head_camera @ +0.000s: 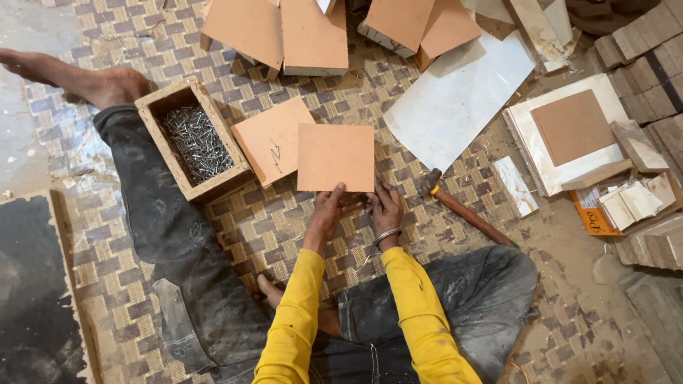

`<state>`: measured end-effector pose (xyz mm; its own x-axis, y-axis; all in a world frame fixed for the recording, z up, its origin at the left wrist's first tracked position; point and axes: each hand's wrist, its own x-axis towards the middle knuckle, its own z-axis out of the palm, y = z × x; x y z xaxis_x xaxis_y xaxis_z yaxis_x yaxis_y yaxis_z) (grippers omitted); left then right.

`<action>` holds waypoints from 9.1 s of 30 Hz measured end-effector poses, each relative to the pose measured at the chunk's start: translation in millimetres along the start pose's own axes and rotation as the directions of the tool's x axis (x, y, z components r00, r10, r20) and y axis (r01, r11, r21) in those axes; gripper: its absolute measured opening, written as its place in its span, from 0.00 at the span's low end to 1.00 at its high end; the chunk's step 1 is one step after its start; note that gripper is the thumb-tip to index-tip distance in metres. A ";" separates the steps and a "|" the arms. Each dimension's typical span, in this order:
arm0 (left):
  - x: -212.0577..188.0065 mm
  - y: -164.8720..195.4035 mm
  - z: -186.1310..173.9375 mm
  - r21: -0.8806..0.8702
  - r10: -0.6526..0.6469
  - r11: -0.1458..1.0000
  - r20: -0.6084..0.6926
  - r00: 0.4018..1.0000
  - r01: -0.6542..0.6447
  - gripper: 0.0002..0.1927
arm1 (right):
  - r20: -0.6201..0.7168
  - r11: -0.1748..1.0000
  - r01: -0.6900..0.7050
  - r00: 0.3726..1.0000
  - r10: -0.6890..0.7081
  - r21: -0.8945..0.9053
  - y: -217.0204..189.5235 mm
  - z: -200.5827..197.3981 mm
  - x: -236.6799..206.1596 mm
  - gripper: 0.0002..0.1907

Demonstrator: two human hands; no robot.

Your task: The person sits on the floor and assembles small wooden boxes by placing nails into pre-drilled holes and hammering them in. They handle multiple wooden panels and small wooden blocks, using a hammer to secure the pieces together.

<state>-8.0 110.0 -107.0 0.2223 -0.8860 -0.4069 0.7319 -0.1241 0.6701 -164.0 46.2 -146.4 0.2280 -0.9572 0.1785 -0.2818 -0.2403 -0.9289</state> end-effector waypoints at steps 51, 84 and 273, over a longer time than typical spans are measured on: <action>-0.3 -12.5 12.3 0.073 0.056 0.996 -0.157 0.986 -0.045 0.21 | -0.090 0.987 -0.101 0.992 0.090 -0.123 -8.5 7.9 -4.3 0.20; 8.5 -23.1 5.3 0.018 0.095 0.995 -0.113 0.989 -0.094 0.21 | -0.028 0.995 -0.049 0.999 0.047 -0.092 -5.7 6.8 -2.4 0.22; -15.2 9.3 60.3 0.866 0.744 -0.072 0.377 0.551 -0.495 0.09 | 0.342 0.622 0.437 0.899 -0.274 -0.649 -52.6 -138.4 28.7 0.25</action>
<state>-43.4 95.4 -57.2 0.4245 -0.7493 0.5083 -0.7206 0.0602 0.6907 -271.5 9.0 -47.5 0.6012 -0.7390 0.3041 -0.6808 -0.6729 -0.2894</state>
